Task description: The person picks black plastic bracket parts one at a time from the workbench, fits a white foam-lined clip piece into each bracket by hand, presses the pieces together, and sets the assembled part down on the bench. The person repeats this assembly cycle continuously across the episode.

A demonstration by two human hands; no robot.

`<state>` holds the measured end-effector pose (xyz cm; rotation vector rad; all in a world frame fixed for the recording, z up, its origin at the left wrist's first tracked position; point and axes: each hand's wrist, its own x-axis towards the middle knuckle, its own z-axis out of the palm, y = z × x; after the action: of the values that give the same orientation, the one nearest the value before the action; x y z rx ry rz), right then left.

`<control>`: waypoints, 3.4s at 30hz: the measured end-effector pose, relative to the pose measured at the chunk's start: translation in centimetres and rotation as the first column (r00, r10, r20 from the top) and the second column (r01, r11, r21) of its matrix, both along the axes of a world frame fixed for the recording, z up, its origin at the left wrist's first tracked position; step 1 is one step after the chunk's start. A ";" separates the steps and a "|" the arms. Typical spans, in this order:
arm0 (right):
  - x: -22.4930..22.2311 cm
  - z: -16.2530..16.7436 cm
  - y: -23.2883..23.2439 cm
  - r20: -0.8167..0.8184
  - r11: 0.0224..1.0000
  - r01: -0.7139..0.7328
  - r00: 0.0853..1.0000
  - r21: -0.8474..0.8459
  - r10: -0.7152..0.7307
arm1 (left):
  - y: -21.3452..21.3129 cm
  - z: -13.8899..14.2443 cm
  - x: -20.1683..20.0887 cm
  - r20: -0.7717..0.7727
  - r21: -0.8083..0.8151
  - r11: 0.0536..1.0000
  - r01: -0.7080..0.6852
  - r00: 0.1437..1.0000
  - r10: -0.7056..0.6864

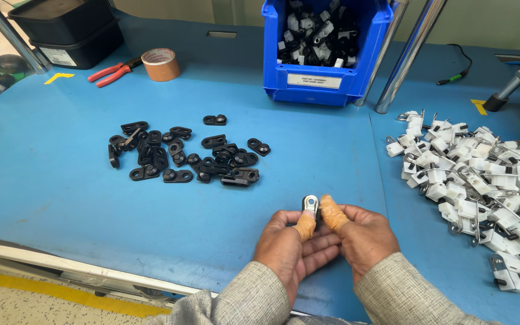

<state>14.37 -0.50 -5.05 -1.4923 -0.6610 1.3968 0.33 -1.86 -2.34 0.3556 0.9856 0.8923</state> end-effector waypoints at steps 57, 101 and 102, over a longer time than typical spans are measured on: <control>4.5 -1.0 2.5 0.063 0.963 -0.250 0.964 -0.103 0.257 | 0.3 2.5 -0.3 -0.684 0.036 0.942 0.334 0.696 -0.220; 0.2 -0.7 2.3 0.095 0.976 0.181 0.981 -0.117 -0.170 | -0.1 0.3 0.9 -0.484 0.142 0.989 0.035 0.874 0.039; 0.1 -0.7 1.8 0.125 0.992 0.116 0.986 -0.047 -0.109 | 0.0 0.3 0.9 -0.467 0.142 0.990 0.019 0.883 0.050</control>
<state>14.43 1.28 -5.77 -1.6428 -0.6087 1.2532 1.20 -1.88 -2.04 0.7117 1.3757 0.9123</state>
